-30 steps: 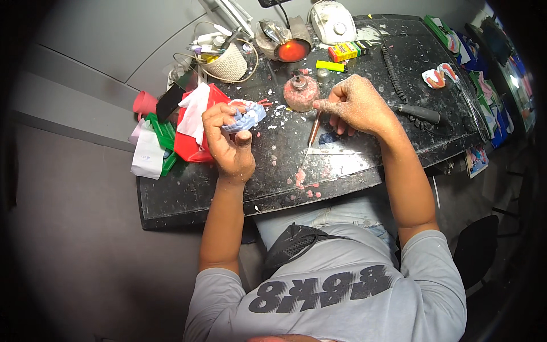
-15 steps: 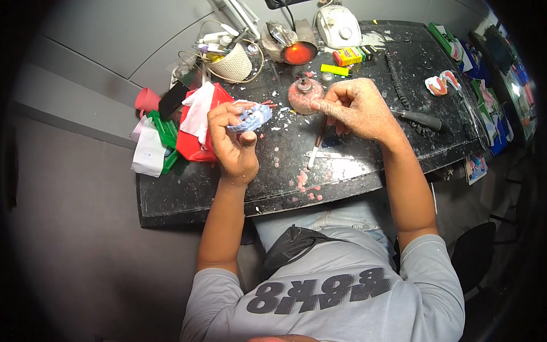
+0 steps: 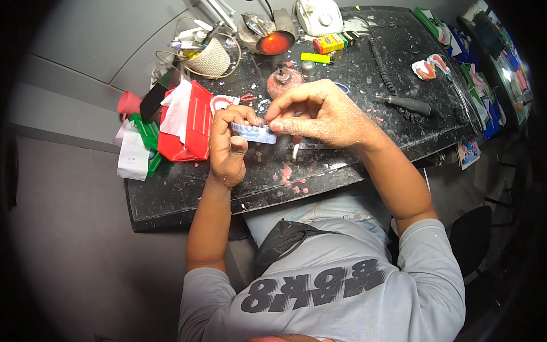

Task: The person applies a blue substance to the teeth on a dental model using a thin brush and then uses a tool to shape or clear the material.

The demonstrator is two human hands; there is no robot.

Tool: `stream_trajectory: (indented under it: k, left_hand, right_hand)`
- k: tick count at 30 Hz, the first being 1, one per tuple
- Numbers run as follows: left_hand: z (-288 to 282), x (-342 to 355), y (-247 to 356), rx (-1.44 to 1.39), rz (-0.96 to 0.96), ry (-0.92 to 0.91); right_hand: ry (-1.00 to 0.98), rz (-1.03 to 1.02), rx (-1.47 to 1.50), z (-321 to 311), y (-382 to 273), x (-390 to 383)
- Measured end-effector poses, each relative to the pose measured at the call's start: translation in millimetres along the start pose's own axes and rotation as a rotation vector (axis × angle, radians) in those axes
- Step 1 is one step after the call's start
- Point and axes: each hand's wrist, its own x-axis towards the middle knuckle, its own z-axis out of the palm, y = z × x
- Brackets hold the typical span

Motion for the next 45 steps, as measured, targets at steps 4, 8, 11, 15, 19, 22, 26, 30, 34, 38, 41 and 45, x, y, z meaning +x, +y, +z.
stream_trajectory:
  k: [4, 8, 11, 15, 19, 22, 26, 30, 34, 38, 41, 45]
  left_hand:
    - [-0.6, -2.1, -2.5, 0.021, 0.006, -0.001]
    - [1.1, -2.7, -8.4, 0.089, 0.036, 0.027]
    - [0.1, -1.3, -12.9, 0.156, 0.086, 0.067]
    - [-1.6, -2.7, -11.1, 0.239, 0.151, 0.077]
    - [-3.7, -2.1, -10.0, 0.334, 0.136, 0.006]
    - [-3.9, -1.8, -11.4, 0.318, 0.178, 0.043]
    - [-1.8, -1.7, -7.7, 0.334, 0.151, 0.051]
    - [-5.2, -0.3, -6.5, 0.415, 0.187, 0.032]
    - [-5.8, -1.3, -6.9, 0.427, 0.181, 0.03]
    - [-4.1, -0.2, -5.4, 0.421, 0.186, 0.037]
    - [-5.1, -0.5, -5.6, 0.438, 0.195, 0.026]
    - [-4.6, 0.5, -4.3, 0.444, 0.196, 0.031]
  right_hand:
    - [0.013, -0.004, -0.022, -0.5, 0.4, 0.0]
    - [0.026, -0.044, -0.046, -2.4, 1.9, -0.1]
    - [0.025, -0.058, -0.127, -3.3, 2.0, 0.6]
    - [0.029, -0.063, -0.158, -3.7, 3.3, 0.4]
    - [0.025, -0.076, -0.224, -4.6, 4.0, 0.3]
    - [0.02, -0.116, -0.226, -3.6, 4.6, 1.1]
    - [0.019, -0.143, -0.253, -3.6, 5.0, 0.9]
    - [0.01, -0.125, -0.25, -4.3, 6.2, 0.6]
    - [0.007, -0.137, -0.266, -4.3, 7.1, 1.1]
    - [0.013, -0.127, -0.266, -4.0, 5.8, 0.4]
    - [0.017, -0.108, -0.268, -3.5, 2.8, -0.2]
    - [0.025, -0.095, -0.248, -3.1, 2.3, -0.1]
